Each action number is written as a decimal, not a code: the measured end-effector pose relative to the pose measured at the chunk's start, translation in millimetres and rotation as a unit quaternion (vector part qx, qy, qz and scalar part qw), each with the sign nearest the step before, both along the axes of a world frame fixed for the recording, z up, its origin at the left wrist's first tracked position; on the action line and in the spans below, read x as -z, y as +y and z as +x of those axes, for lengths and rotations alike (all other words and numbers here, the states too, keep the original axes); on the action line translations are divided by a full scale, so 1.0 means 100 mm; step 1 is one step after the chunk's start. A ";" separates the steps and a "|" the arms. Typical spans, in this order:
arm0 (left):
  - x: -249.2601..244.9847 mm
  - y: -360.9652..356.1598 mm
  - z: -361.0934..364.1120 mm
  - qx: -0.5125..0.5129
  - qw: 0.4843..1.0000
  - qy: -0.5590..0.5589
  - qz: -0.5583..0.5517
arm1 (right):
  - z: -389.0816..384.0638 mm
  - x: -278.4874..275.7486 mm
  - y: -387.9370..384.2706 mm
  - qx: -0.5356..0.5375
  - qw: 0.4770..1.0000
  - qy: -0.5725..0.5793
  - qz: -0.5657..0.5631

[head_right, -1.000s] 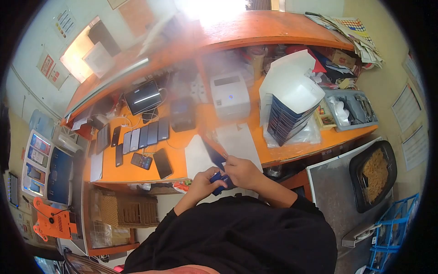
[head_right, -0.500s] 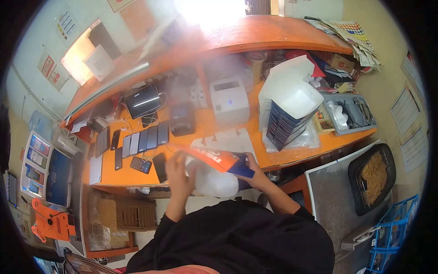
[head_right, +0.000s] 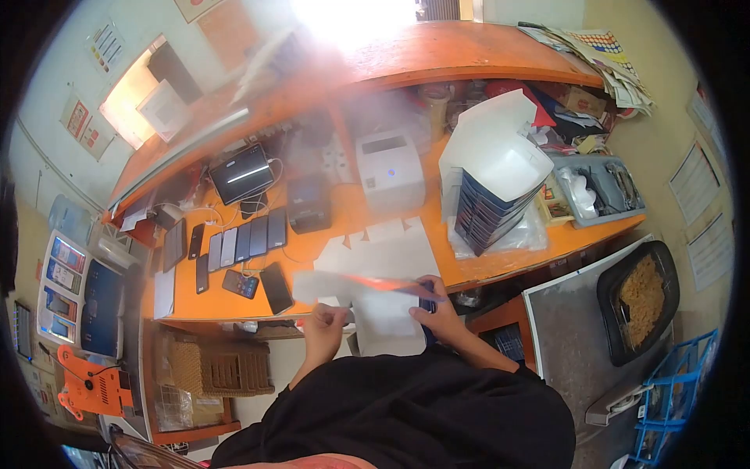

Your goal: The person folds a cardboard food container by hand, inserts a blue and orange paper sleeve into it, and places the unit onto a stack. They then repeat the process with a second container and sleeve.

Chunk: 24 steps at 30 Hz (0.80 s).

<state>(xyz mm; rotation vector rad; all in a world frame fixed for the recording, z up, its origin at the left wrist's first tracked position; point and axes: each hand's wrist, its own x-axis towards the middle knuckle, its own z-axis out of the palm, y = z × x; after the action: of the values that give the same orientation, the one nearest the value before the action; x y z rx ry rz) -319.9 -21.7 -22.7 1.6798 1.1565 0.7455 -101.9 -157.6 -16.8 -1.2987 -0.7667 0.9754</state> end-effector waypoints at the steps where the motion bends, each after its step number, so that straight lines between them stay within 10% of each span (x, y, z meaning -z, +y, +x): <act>1: 0.03 -0.05 0.00 0.007 0.999 0.036 -0.011 | -0.02 0.05 -0.02 -0.004 1.000 -0.021 -0.006; 7: 0.50 0.11 -0.05 0.077 0.990 0.093 -0.068 | 0.06 0.14 -0.02 -0.010 0.992 -0.095 -0.087; 11: 0.10 0.27 0.03 0.218 0.958 -0.187 -0.015 | 0.41 0.01 0.12 0.041 0.994 0.100 -0.020; 13: -0.09 0.31 0.10 0.315 0.941 -0.105 0.065 | 0.55 -0.32 0.14 -0.031 0.977 0.206 -0.049; 16: -0.17 0.31 0.35 0.328 0.931 -0.148 0.059 | 0.53 -0.17 0.25 0.055 0.986 0.157 0.008; 24: -0.47 0.24 0.80 0.295 0.913 -0.281 -0.018 | 0.85 -0.84 -0.18 -0.164 0.956 -0.202 0.132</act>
<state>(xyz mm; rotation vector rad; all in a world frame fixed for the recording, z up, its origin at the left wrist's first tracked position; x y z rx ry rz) -240.0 2.5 23.9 1.5165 0.2322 0.7327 -16.5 -175.2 67.4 -1.1664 -1.4167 0.8340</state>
